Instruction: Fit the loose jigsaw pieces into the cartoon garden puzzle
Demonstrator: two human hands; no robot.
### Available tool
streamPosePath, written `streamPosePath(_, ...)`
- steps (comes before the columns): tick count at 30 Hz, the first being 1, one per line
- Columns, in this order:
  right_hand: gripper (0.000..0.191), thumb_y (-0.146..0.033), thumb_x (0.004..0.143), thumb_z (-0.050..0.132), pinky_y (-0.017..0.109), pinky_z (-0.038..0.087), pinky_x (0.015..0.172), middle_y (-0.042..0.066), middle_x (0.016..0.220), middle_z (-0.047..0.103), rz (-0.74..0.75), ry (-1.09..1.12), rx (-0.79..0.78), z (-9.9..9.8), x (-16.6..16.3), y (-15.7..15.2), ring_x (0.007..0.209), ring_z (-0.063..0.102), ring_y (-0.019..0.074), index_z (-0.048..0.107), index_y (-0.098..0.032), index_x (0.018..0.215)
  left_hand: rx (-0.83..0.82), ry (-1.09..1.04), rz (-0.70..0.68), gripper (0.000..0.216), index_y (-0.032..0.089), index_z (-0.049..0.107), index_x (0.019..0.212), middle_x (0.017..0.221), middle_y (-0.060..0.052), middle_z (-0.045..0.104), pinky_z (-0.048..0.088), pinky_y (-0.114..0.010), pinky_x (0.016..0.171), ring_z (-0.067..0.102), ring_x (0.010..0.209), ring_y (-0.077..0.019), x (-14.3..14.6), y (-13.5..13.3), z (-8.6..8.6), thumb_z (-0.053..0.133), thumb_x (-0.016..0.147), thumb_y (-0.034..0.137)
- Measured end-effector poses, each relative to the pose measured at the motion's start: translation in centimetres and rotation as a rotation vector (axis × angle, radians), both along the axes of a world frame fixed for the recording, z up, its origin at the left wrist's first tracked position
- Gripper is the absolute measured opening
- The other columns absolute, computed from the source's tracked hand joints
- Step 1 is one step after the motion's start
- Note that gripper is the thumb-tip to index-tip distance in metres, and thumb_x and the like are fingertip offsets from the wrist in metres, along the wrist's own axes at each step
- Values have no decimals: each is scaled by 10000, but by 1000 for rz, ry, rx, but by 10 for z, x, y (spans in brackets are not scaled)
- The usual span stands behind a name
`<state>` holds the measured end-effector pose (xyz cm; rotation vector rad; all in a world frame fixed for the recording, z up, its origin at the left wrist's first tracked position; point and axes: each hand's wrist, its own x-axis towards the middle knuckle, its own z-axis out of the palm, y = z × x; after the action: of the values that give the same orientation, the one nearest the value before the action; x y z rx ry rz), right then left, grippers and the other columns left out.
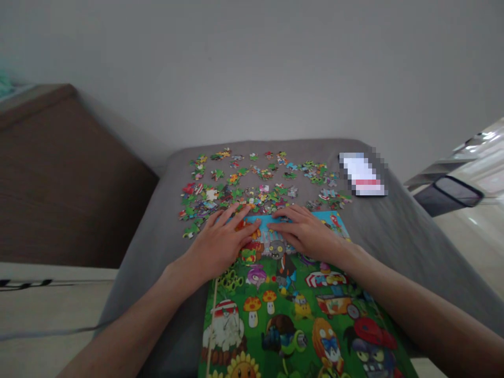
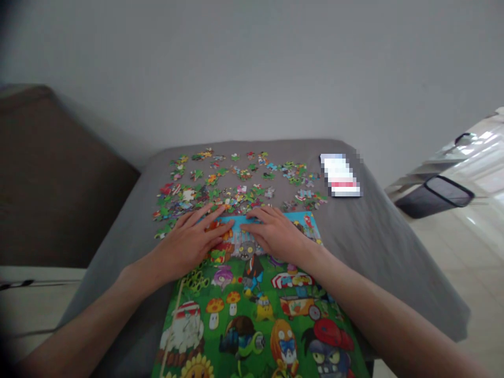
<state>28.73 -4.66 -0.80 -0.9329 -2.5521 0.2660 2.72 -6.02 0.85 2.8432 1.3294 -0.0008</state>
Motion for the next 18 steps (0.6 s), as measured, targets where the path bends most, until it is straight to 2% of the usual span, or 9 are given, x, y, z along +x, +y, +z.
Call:
streamPosePath(5,356,-116,954,479,489,466,1009,122,1239,634,17,-18,-45,3,2,1,1187,552,263,667,-212,1241,-5,15,-31,427,314,464,1458,1623,-39,281,286,-549,1119,250,1475,-327,-1,2,0,364,1045,347)
streamPosePath(9,411,-120,972,416,452,474,1031,100,1261,643,-10,119,-95,11,13,4,1194,567,216,595,-220,1328,59,-30,-26,446,234,482,1449,1577,-65,378,292,-523,1124,300,1461,-288,2,3,7,286,1057,311)
streamPosePath(12,408,-154,984,411,455,474,1036,89,1258,649,-115,170,-66,22,28,7,1197,574,217,588,-250,1338,92,-96,-1,514,191,430,1484,1567,-92,391,286,-494,1140,299,1466,-275,11,-3,10,237,1063,414)
streamPosePath(14,389,-190,990,423,474,465,1043,91,1248,656,-178,176,-41,29,39,9,1192,580,233,597,-256,1332,65,-107,-66,600,185,376,1516,1600,-98,325,256,-472,1165,262,1483,-280,18,-10,7,236,1043,528)
streamPosePath(18,412,-249,997,443,496,410,1103,110,1332,610,-264,154,2,35,55,10,1279,529,248,537,-237,1398,-42,-58,-188,643,277,314,1547,1623,-66,271,189,-497,1183,256,1483,-311,23,-17,-6,260,1009,626)
